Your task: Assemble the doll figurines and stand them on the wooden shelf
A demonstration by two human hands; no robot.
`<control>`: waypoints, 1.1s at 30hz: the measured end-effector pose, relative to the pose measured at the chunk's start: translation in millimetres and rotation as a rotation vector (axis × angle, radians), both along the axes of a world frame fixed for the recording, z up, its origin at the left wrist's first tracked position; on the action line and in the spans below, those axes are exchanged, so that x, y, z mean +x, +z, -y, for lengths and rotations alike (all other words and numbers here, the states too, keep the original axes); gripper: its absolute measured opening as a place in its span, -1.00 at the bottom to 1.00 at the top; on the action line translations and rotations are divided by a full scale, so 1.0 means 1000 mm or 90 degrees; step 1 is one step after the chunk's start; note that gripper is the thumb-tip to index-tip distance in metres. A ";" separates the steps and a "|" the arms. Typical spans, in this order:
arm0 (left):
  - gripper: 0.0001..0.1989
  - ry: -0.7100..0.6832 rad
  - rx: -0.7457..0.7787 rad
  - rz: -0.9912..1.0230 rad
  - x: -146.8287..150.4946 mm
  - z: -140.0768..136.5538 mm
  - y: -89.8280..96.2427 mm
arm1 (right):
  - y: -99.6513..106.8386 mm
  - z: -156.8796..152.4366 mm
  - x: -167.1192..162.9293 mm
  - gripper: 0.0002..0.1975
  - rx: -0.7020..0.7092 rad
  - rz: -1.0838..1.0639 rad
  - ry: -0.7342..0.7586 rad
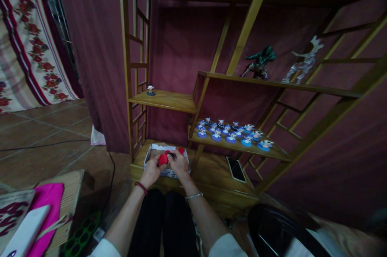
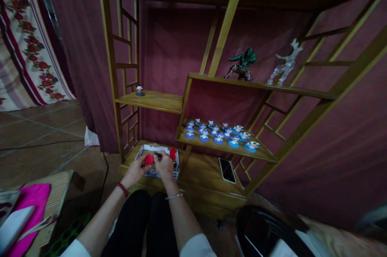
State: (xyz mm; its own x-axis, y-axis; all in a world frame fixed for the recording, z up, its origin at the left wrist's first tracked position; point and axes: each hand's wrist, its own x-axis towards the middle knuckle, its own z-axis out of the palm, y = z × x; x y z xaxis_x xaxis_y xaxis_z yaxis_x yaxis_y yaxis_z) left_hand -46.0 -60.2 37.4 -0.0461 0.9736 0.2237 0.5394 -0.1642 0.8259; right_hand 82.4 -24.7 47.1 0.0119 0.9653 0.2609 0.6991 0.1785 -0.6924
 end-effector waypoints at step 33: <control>-0.53 -0.031 -0.024 0.019 0.001 -0.002 -0.015 | -0.010 -0.002 0.005 -0.74 -0.003 0.013 -0.009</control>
State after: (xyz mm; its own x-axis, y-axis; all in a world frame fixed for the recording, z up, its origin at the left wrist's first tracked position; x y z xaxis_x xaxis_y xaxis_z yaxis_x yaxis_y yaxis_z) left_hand -44.5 -58.5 22.1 -0.0049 0.9826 0.1859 0.5060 -0.1579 0.8479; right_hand 86.9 -22.9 37.5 0.0204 0.9662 0.2568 0.7159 0.1652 -0.6784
